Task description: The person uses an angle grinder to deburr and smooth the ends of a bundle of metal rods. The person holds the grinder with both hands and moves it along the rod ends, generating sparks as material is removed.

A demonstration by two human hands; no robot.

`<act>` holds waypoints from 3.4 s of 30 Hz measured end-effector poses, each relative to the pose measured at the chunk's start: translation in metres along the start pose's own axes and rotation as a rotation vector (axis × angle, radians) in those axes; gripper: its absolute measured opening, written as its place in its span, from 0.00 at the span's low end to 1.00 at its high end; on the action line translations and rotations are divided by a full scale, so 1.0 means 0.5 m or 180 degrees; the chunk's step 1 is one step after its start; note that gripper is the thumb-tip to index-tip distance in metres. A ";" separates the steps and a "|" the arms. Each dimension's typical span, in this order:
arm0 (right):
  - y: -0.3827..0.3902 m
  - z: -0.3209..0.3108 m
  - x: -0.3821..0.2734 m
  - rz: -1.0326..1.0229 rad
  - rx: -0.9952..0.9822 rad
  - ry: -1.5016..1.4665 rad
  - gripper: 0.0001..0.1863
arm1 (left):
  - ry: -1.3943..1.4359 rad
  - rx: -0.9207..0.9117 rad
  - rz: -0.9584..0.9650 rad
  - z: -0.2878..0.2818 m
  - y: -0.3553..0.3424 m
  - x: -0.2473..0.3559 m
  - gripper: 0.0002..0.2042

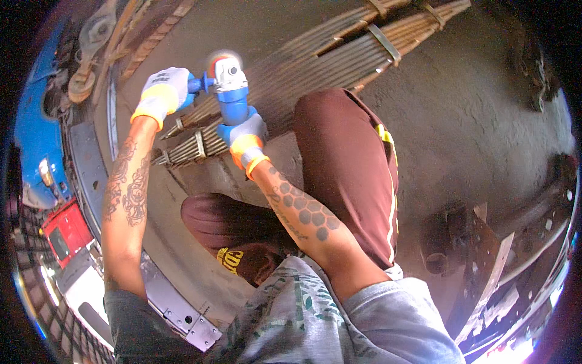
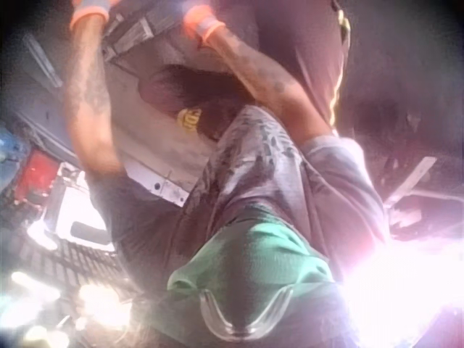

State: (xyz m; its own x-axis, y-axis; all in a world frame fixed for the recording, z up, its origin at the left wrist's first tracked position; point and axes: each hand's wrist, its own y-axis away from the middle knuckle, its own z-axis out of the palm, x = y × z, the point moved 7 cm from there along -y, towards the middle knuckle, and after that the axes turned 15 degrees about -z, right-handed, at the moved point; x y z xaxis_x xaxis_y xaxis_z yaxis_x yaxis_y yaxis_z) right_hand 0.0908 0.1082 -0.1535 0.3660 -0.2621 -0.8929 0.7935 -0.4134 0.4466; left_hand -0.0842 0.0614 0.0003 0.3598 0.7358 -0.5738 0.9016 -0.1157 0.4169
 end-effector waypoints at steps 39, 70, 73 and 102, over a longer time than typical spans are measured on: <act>0.047 0.316 0.174 0.0064 -0.0979 0.0283 0.17 | 0.0391 -0.0348 -0.0579 0.363 0.003 -0.269 0.12; 0.057 0.297 0.152 0.0269 -0.1117 0.0709 0.27 | 0.0506 -0.0768 -0.0853 0.364 0.022 -0.260 0.14; 0.058 0.291 0.140 0.0235 -0.1019 0.0592 0.26 | 0.0428 -0.0405 -0.0637 0.352 0.013 -0.262 0.14; 0.075 0.318 0.178 0.0198 -0.0662 -0.0078 0.24 | 0.0221 -0.0179 -0.0484 0.325 0.007 -0.247 0.10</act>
State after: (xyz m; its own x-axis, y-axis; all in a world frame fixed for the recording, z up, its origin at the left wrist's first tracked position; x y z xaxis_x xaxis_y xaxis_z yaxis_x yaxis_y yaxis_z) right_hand 0.0759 -0.0696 -0.2073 0.4075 -0.3037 -0.8612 0.8538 -0.2077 0.4773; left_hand -0.0864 -0.1386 -0.0419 0.2012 0.7866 -0.5838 0.9288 0.0363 0.3689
